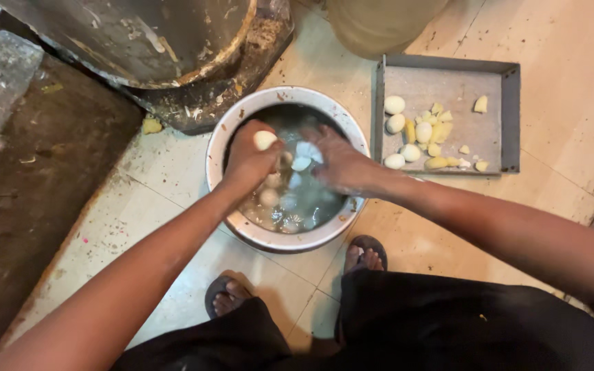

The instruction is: The person peels boiled eggs by hand in a metal bowl of water. They remove the shells and place the peeled eggs into a nearby tray. The process is repeated for multiple eggs.

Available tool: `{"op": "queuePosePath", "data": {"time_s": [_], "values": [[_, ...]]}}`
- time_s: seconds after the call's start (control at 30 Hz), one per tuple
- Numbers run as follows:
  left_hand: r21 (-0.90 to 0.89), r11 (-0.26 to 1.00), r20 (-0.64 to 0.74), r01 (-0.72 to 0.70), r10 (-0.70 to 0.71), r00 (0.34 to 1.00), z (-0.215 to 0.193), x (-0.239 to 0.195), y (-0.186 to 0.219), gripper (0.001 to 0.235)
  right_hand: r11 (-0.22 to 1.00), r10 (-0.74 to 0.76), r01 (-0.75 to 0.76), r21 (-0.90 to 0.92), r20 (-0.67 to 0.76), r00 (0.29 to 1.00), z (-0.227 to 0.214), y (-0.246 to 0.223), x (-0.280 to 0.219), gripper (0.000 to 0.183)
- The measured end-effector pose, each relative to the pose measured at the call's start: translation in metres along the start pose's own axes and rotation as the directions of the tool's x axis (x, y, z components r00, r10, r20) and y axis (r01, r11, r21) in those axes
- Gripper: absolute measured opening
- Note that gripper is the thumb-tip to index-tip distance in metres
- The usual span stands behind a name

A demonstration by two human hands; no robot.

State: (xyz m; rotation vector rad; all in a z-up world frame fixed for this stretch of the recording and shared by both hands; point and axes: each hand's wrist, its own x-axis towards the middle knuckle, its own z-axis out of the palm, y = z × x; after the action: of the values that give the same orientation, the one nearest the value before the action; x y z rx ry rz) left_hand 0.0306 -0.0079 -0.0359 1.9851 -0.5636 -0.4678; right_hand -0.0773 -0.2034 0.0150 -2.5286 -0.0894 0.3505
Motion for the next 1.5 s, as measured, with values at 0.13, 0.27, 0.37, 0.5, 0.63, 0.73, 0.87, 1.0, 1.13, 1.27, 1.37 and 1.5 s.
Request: {"op": "queuePosePath", "data": {"time_s": [0.13,0.27,0.37,0.5,0.63,0.73,0.87,1.0,1.13,1.27,1.37,1.5], "values": [[0.776,0.376,0.556,-0.507,-0.027,0.831,0.025,0.04,-0.045,0.024,0.931,0.286,-0.153,-0.331,0.403,0.869,0.037,0.006,0.05,0.058],[0.826,0.077,0.547,-0.558,-0.342,0.764,0.069,0.039,-0.061,0.04,0.828,0.319,-0.036,-0.56,0.417,0.851,0.079,0.012,0.082,0.045],[0.851,0.195,0.516,-0.489,-0.489,0.704,0.067,0.033,-0.069,0.042,0.801,0.234,0.088,-0.592,0.445,0.865,0.101,0.016,0.083,0.036],[0.859,0.363,0.504,-0.362,-0.471,0.724,0.049,0.042,-0.067,0.046,0.891,0.099,0.051,-0.452,0.302,0.948,0.077,0.035,0.083,0.022],[0.649,0.759,0.488,-0.049,-0.366,0.793,0.034,0.04,-0.047,0.05,0.918,0.09,-0.006,-0.396,0.195,0.977,0.033,0.019,0.056,0.017],[0.18,0.92,0.455,0.347,-0.391,0.8,0.01,0.031,-0.012,0.053,0.997,0.062,-0.06,0.042,-0.051,0.997,-0.005,-0.014,0.024,0.047],[-0.35,0.717,0.49,0.603,-0.409,0.77,-0.003,-0.002,0.04,0.058,0.961,-0.221,0.254,0.106,-0.254,0.942,-0.027,-0.048,0.006,0.058],[-0.458,0.78,0.39,0.426,-0.254,0.885,-0.006,-0.016,0.066,0.062,0.969,-0.187,0.217,0.12,-0.223,0.957,-0.055,-0.05,-0.001,0.042],[0.133,0.975,0.402,0.177,-0.217,0.89,-0.013,-0.017,0.056,0.057,0.954,0.219,-0.177,0.243,-0.156,0.963,-0.095,-0.008,0.002,0.035],[0.512,0.854,0.54,-0.095,-0.234,0.809,-0.013,-0.014,0.042,0.047,0.79,0.414,-0.26,0.555,-0.17,0.894,-0.107,0.097,-0.012,0.042],[0.647,0.73,0.595,-0.219,-0.304,0.744,-0.006,-0.018,0.042,0.046,0.477,0.679,-0.59,0.651,0.154,0.718,-0.09,0.184,-0.034,0.057],[0.688,0.595,0.67,-0.416,-0.3,0.679,-0.006,-0.029,0.043,0.047,0.376,0.763,-0.619,0.69,0.149,0.629,-0.073,0.256,-0.059,0.067]]}}
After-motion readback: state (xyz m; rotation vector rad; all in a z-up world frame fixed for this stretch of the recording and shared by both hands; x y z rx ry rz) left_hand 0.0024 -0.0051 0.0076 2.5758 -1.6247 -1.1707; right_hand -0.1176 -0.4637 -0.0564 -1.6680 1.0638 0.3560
